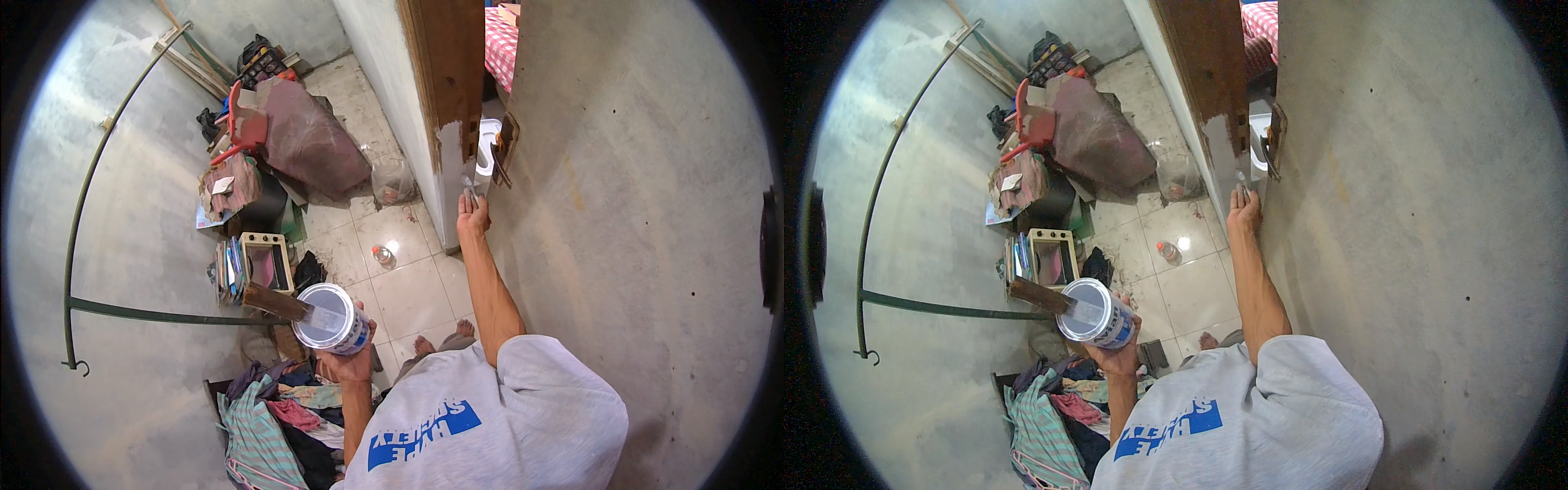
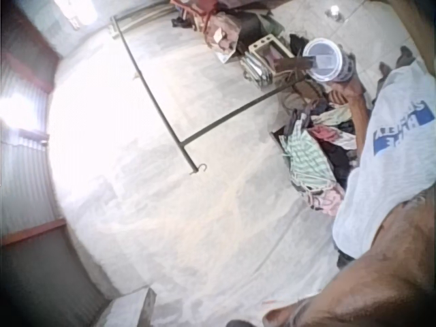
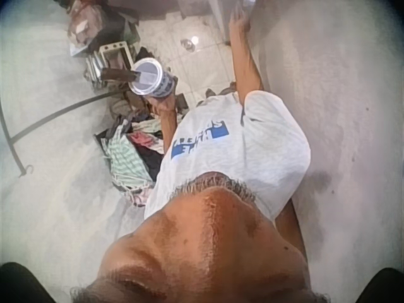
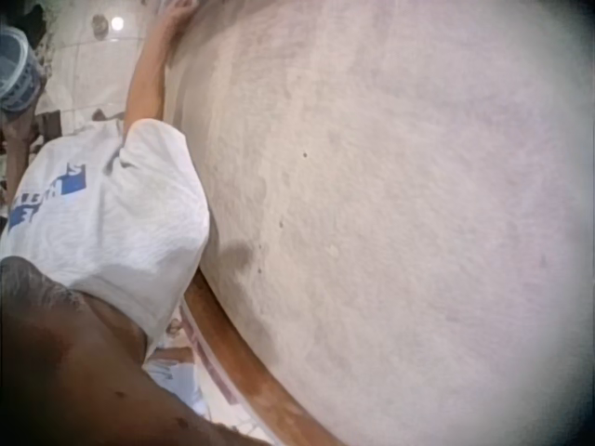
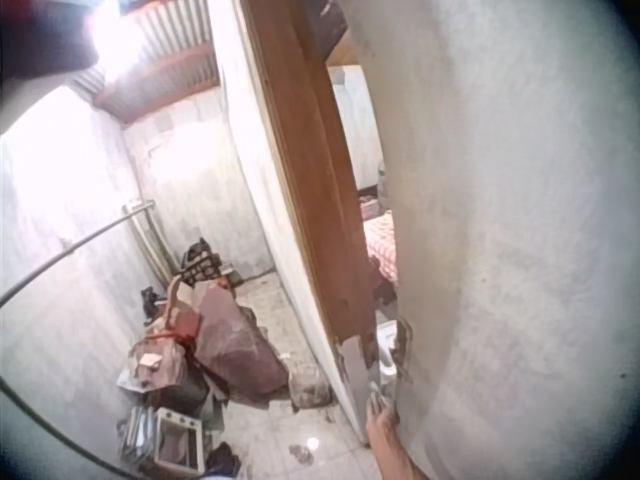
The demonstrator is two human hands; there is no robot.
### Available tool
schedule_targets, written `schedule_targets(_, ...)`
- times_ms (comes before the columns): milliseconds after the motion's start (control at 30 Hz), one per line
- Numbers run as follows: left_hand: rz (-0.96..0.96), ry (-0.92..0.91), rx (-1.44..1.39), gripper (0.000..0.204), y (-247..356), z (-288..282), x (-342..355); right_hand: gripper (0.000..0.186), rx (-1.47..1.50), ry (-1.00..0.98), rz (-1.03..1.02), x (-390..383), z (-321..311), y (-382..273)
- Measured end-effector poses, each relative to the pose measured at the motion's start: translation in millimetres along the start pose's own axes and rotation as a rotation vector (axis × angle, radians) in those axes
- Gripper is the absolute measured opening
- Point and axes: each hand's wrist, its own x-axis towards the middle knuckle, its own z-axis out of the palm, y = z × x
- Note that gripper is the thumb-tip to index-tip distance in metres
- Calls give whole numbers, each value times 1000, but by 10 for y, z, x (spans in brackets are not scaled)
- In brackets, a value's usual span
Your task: The person paints a wooden door frame white using a paintbrush and a small paint can. They repeatedly dip the brush into the can and apply paint to the vertical edges of the frame.
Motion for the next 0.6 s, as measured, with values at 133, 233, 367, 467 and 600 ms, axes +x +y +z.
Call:
schedule_targets(133,-9,7,-5,80,-15,35,20,47,-1,4,8,-43,91,-18)
schedule_targets(233,-3,35,27,79,-6,30,32,46,7,-60,21,-142,154,-39)
schedule_targets(367,-23,37,-2,77,6,26,38,46,11,-127,6,-330,346,-40)
schedule_targets(467,-21,25,-20,75,1,40,39,44,13,-189,3,-470,486,-76)
schedule_targets(600,-37,4,-20,77,-2,25,56,40,9,-282,-14,-556,651,-145)
